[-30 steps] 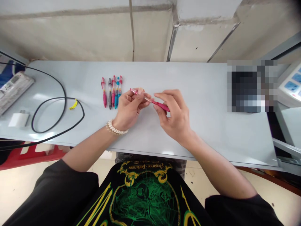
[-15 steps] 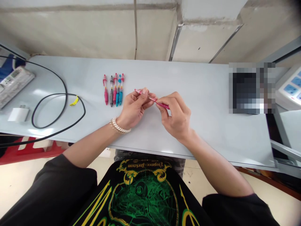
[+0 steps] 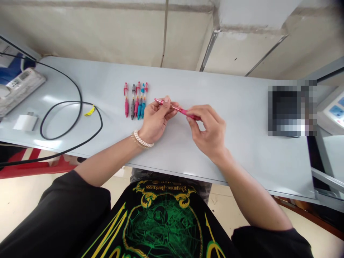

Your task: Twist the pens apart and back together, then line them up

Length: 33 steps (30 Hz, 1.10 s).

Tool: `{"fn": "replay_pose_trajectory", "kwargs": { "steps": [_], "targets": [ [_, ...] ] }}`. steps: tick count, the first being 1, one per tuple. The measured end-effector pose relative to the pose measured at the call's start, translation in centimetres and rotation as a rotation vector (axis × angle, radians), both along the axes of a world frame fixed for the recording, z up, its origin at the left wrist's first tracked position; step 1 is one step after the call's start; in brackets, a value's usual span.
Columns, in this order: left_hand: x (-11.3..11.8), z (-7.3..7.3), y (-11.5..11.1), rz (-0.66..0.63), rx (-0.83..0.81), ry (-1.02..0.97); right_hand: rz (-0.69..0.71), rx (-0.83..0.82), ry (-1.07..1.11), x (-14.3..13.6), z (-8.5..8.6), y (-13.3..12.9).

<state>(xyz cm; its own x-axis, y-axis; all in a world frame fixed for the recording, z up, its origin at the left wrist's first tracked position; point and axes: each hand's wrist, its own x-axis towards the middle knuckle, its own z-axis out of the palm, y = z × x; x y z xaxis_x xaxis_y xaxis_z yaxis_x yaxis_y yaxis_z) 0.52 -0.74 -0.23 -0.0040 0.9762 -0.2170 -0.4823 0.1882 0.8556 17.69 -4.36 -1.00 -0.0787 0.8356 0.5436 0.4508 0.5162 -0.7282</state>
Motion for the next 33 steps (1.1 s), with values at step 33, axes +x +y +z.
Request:
{"fn": "replay_pose_trajectory", "kwargs": {
  "steps": [33],
  "targets": [
    [-1.2, 1.3, 0.4, -0.124, 0.117, 0.009, 0.359, -0.786, 0.53, -0.9, 0.4, 0.1]
  ]
}}
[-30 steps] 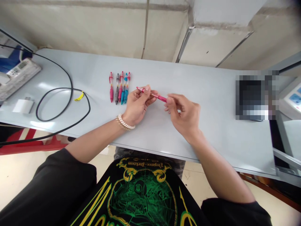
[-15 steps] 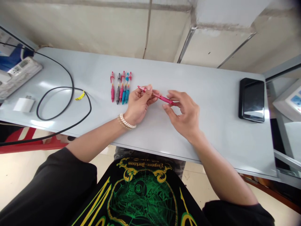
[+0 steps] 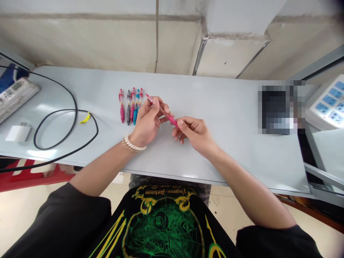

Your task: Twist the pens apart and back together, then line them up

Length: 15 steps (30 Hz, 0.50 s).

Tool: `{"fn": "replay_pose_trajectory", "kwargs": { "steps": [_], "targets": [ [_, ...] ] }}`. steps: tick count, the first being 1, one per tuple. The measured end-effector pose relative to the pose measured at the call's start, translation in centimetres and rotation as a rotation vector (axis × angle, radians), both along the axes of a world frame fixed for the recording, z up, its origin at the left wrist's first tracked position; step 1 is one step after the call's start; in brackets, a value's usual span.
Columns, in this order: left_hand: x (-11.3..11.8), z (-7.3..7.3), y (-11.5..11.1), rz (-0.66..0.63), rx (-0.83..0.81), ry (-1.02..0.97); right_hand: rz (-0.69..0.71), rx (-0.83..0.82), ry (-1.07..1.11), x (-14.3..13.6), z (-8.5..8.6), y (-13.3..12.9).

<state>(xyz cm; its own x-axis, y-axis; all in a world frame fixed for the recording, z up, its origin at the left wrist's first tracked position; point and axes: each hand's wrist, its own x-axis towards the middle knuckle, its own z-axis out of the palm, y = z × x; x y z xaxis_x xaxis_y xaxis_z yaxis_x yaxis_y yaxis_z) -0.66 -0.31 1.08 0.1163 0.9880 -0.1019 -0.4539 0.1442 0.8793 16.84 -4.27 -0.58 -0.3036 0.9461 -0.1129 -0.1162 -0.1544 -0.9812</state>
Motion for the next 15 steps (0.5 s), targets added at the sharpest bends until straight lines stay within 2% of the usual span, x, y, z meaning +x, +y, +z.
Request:
{"fn": "replay_pose_trajectory", "kwargs": {
  "steps": [5, 9, 12, 15],
  "targets": [
    [-1.7, 2.3, 0.9, -0.019, -0.212, -0.084, -0.18, 0.146, -0.127, 0.2, -0.6, 0.1],
    [-3.2, 2.9, 1.2, 0.011, -0.228, -0.079, -0.192, 0.153, -0.132, 0.8, -0.4, 0.2],
    [-3.6, 3.0, 1.3, 0.035, -0.218, -0.047, -0.192, 0.145, -0.146, 0.9, 0.0, 0.2],
    [-4.0, 3.8, 1.5, 0.035, -0.199, -0.045, -0.186, 0.143, -0.158, 0.9, 0.2, 0.2]
  ]
}}
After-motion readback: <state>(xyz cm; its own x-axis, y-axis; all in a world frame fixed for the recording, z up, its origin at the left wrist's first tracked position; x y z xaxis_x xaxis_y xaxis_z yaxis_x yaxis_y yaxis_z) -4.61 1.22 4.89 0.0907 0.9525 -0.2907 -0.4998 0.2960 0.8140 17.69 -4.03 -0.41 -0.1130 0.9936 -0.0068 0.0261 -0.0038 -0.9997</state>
